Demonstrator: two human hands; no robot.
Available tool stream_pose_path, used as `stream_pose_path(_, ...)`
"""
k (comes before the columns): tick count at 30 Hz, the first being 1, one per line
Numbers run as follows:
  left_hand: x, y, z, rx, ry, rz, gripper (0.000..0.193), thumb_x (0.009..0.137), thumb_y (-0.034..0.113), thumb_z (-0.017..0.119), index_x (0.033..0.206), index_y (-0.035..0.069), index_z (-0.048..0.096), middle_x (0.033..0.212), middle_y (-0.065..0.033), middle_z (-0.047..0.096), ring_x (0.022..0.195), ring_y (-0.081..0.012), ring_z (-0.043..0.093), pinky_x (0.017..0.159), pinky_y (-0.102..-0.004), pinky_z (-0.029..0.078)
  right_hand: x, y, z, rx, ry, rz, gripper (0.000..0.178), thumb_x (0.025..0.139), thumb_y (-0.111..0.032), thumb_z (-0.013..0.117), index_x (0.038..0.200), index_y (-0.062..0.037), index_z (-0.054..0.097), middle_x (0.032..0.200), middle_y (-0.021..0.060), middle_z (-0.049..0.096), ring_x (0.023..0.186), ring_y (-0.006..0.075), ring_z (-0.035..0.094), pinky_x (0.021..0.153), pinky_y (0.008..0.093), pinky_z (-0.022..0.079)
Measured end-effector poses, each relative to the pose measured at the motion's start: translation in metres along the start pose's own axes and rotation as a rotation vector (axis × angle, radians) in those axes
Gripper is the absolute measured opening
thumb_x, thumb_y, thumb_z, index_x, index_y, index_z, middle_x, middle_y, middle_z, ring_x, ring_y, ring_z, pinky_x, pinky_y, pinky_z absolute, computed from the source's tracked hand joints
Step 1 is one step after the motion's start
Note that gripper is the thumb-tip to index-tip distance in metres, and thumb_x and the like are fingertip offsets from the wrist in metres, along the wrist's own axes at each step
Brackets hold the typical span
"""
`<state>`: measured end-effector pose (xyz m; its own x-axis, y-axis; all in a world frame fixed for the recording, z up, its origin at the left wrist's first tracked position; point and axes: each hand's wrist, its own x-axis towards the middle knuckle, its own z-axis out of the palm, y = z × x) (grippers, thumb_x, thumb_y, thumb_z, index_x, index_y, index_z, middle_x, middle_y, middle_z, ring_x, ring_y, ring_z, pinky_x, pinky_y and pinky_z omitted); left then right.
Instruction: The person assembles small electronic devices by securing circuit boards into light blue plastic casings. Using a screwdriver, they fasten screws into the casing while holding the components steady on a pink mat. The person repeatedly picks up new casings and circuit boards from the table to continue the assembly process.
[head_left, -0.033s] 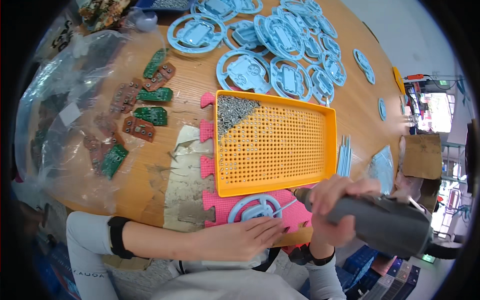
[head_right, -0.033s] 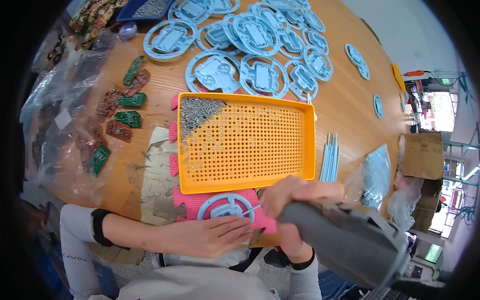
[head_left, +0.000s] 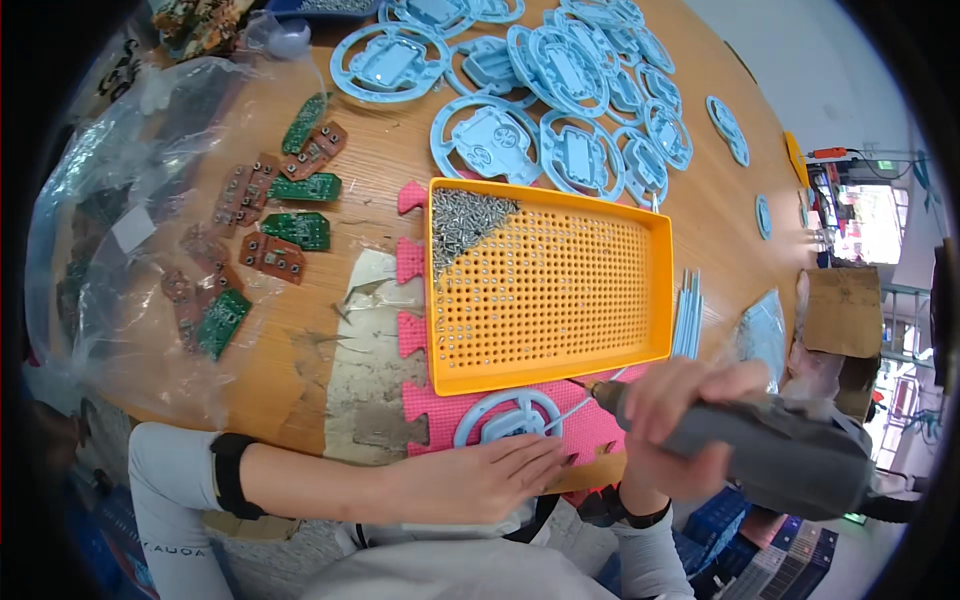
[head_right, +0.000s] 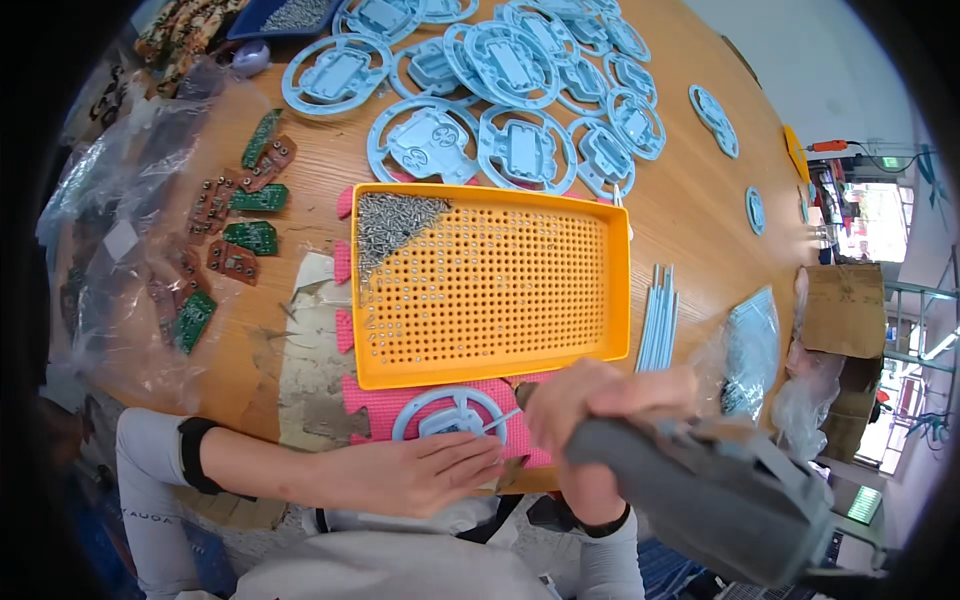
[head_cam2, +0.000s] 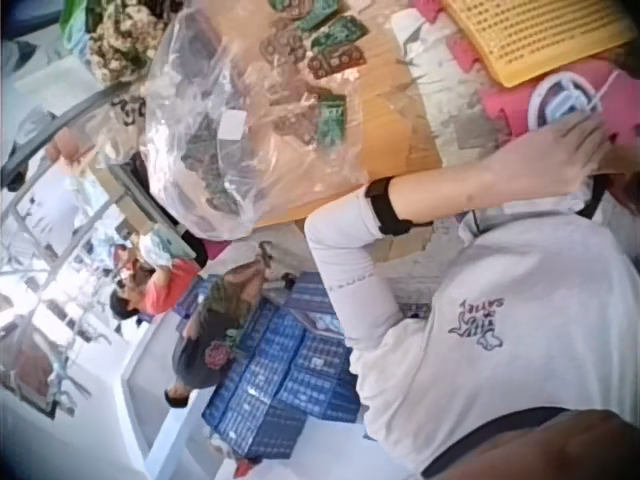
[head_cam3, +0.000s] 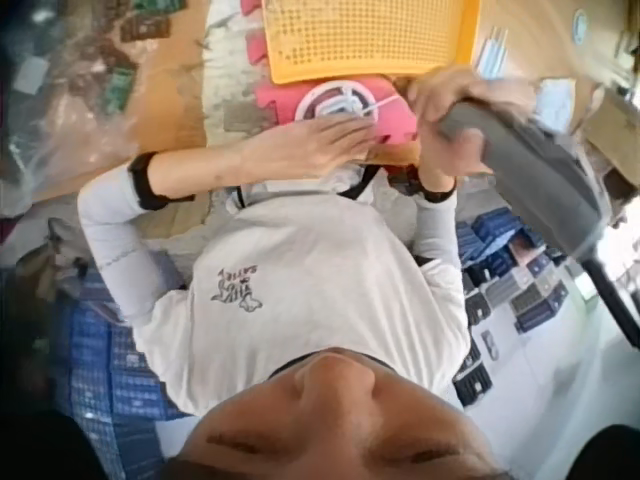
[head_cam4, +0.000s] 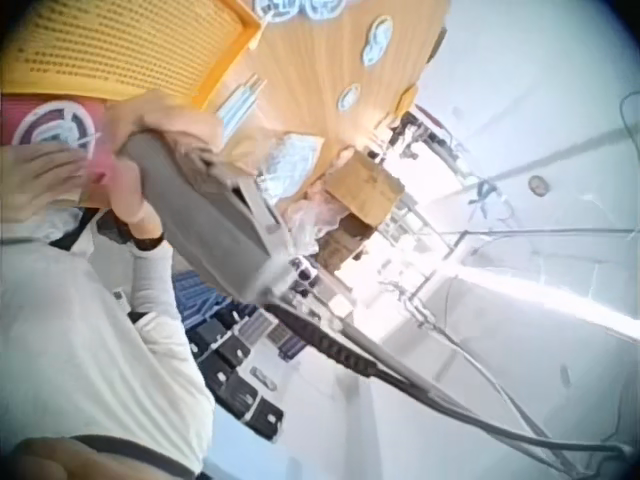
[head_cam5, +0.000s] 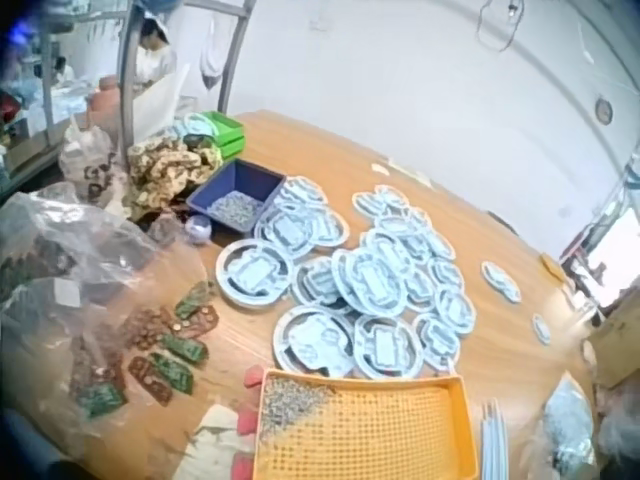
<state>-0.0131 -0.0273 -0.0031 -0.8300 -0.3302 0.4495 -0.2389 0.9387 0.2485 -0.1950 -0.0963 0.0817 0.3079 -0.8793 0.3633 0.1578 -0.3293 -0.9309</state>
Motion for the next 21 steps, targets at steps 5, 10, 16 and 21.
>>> stream_pose_path(5, 0.007, -0.008, -0.003, -0.037, -0.109, 0.023, 0.048, 0.083, 0.021, 0.05, 0.124, -0.004, 0.054, 0.129, -0.0158, 0.056, 0.128, -0.0269, 0.046, 0.11, -0.0377, 0.033, 0.036, -0.017, 0.02, 0.167, -0.021, -0.081, 0.051, 0.087, -0.045, 0.064, 0.11, -0.007, 0.039, 0.062, 0.0072, 0.054, 0.053, 0.0188, 0.053, 0.054, 0.0325, 0.047)
stream_pose_path(10, 0.007, -0.006, 0.0, 0.068, -0.123, 0.005, 0.046, 0.086, 0.023, 0.048, 0.127, 0.001, 0.051, 0.132, -0.0122, 0.053, 0.129, -0.0271, 0.044, 0.112, -0.0387, 0.03, 0.061, 0.014, 0.032, 0.016, -0.104, -0.201, 0.065, 0.083, -0.065, 0.057, 0.108, -0.0082, 0.039, 0.059, 0.0024, 0.052, 0.044, 0.0138, 0.051, 0.043, 0.0263, 0.044)
stream_pose_path(16, 0.003, -0.004, 0.001, 0.15, -0.131, -0.002, 0.046, 0.09, 0.026, 0.045, 0.13, 0.003, 0.051, 0.134, -0.0104, 0.051, 0.131, -0.0277, 0.041, 0.115, -0.041, 0.025, 0.063, 0.031, 0.031, -0.078, -0.166, -0.185, 0.068, 0.082, -0.069, 0.056, 0.108, -0.0087, 0.039, 0.059, 0.0024, 0.053, 0.045, 0.0142, 0.051, 0.042, 0.0263, 0.044)
stream_pose_path(21, 0.002, -0.004, -0.002, 0.148, -0.165, 0.007, 0.048, 0.091, 0.026, 0.043, 0.131, 0.003, 0.05, 0.136, -0.0106, 0.05, 0.131, -0.0276, 0.041, 0.116, -0.0412, 0.024, 0.064, 0.036, 0.032, -0.07, -0.166, -0.164, 0.068, 0.082, -0.069, 0.056, 0.107, -0.0088, 0.039, 0.06, 0.0022, 0.052, 0.045, 0.0142, 0.051, 0.042, 0.0257, 0.043)
